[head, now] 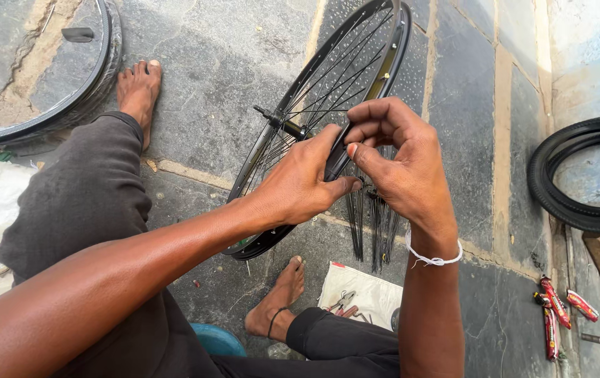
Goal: The person is lacing a bicycle wheel by inserting spokes into the rim and hub. They use a green screwdriver to tighten the spoke nipples and adjust the tension of the spokes. The person works on the wheel while sitting on the ground.
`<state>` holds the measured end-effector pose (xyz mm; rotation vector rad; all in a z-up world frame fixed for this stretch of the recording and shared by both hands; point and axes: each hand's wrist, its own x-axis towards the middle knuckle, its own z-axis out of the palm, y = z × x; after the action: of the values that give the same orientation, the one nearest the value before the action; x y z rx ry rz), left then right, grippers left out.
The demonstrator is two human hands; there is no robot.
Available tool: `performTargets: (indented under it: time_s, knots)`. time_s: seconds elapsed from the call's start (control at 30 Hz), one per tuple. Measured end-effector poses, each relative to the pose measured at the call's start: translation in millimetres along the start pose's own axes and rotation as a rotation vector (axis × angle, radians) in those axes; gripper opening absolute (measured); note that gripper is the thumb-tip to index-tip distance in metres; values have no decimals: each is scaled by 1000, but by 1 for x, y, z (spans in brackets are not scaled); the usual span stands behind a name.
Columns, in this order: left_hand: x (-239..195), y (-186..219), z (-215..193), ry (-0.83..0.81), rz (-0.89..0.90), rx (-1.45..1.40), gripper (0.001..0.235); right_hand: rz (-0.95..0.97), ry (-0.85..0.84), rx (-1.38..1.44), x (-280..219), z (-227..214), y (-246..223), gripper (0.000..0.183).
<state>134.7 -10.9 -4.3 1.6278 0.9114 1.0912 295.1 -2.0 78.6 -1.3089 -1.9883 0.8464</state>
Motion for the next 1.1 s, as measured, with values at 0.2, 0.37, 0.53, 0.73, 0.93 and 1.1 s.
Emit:
performTargets:
  time_s: [0.2,0.37,0.53,0.73,0.93,1.1]
  knots:
    - [1,-1,0,-19,-40,-6,50,-18,17,-21,0,3,-5,45]
    - [0,-10,4,1,32,-52,47,-44,17,-80,-2,8,-12,45]
    - [1,-12,2,37,136,-72,42,-405,249,-660,-21,18,-7,31]
    - [0,-13,-23,202,105,155,28,-75,724,287,-6,61,65,19]
    - [-9,-13,-51,229,189,181,39,56,53,1190,7,131,82,32]
    - [-21,-14,-82,122,240,261,39,-86,-11,1340,23,150,76,26]
